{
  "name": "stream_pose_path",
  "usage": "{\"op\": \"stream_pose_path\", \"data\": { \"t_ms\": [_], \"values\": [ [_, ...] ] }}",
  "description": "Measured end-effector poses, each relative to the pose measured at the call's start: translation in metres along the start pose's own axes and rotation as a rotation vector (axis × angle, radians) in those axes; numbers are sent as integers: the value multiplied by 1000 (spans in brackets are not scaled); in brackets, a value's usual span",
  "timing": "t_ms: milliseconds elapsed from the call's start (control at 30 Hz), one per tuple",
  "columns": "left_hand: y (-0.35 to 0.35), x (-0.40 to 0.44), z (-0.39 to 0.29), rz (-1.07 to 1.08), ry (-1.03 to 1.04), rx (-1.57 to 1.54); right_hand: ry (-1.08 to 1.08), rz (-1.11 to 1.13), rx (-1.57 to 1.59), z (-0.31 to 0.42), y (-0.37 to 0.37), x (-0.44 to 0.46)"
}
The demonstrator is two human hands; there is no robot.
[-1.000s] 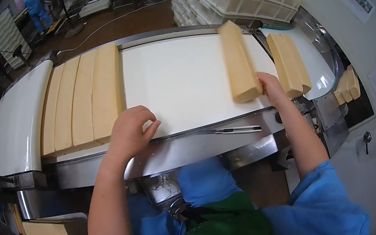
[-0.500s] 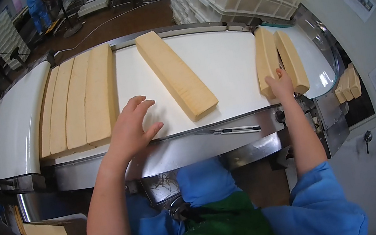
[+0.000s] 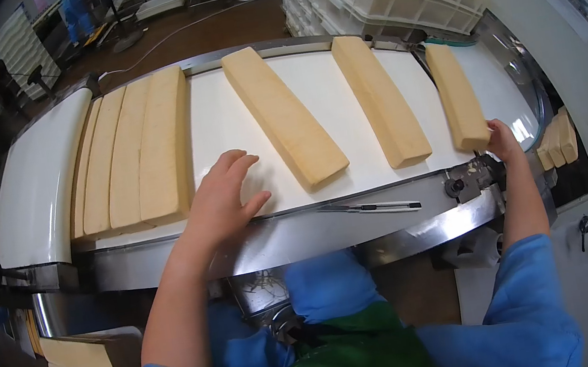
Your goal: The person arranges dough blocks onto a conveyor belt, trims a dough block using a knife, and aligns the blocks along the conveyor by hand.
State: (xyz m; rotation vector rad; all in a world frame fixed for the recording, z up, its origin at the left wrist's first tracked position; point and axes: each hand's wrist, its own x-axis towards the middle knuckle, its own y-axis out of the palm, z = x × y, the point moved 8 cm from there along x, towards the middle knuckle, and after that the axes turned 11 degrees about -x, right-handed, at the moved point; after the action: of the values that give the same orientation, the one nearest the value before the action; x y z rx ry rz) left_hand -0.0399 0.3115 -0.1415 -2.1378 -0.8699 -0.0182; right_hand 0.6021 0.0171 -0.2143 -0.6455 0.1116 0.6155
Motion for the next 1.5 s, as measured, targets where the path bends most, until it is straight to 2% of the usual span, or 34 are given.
{"op": "stream_pose_path", "data": {
  "t_ms": [33, 67, 133, 200, 300, 500, 567, 667, 800, 900, 1067, 1167, 1267, 1333, 1400, 1500],
  "values": [
    [1, 0, -1, 1, 5, -6, 47, -5, -44, -7, -5, 9],
    [2, 1, -2, 3, 14, -9, -81, -279, -324, 40, 9, -21],
    [6, 2, 0, 15, 23, 1, -305, -101, -27, 89, 93, -48],
    [5, 1, -2, 11, 29, 6, -705, -199, -583, 123, 165, -78],
    [-2, 1, -2, -13, 66, 30, -869, -3, -658, 149, 212, -118],
    [-35, -13, 10, -66, 81, 180, -954, 186, -642, 218, 327, -204],
    [-49, -22, 16, -73, 68, 245, -984, 179, -640, 236, 371, -216],
    [-65, -34, 28, -59, 1, 352, -921, 236, -616, 260, 424, -250],
    [-74, -42, 46, -118, -60, 336, -821, 274, -621, 265, 439, -260],
    [-74, -41, 47, -153, -82, 308, -992, 104, -789, 264, 433, -295],
    [-74, -44, 46, -179, -115, 317, -1117, 50, -894, 261, 449, -321],
    [-73, -47, 39, -207, -28, 339, -1196, 30, -902, 261, 447, -328],
    [-67, -44, 43, -196, 1, 319, -1263, 126, -602, 249, 414, -327],
    [-64, -41, 41, -166, 19, 320, -1288, -6, -591, 239, 374, -340],
    [-62, -38, 38, -130, 5, 299, -1138, -10, -672, 205, 341, -337],
    [-62, -35, 33, -87, -36, 247, -1178, -52, -834, 162, 312, -343]
  ]
}}
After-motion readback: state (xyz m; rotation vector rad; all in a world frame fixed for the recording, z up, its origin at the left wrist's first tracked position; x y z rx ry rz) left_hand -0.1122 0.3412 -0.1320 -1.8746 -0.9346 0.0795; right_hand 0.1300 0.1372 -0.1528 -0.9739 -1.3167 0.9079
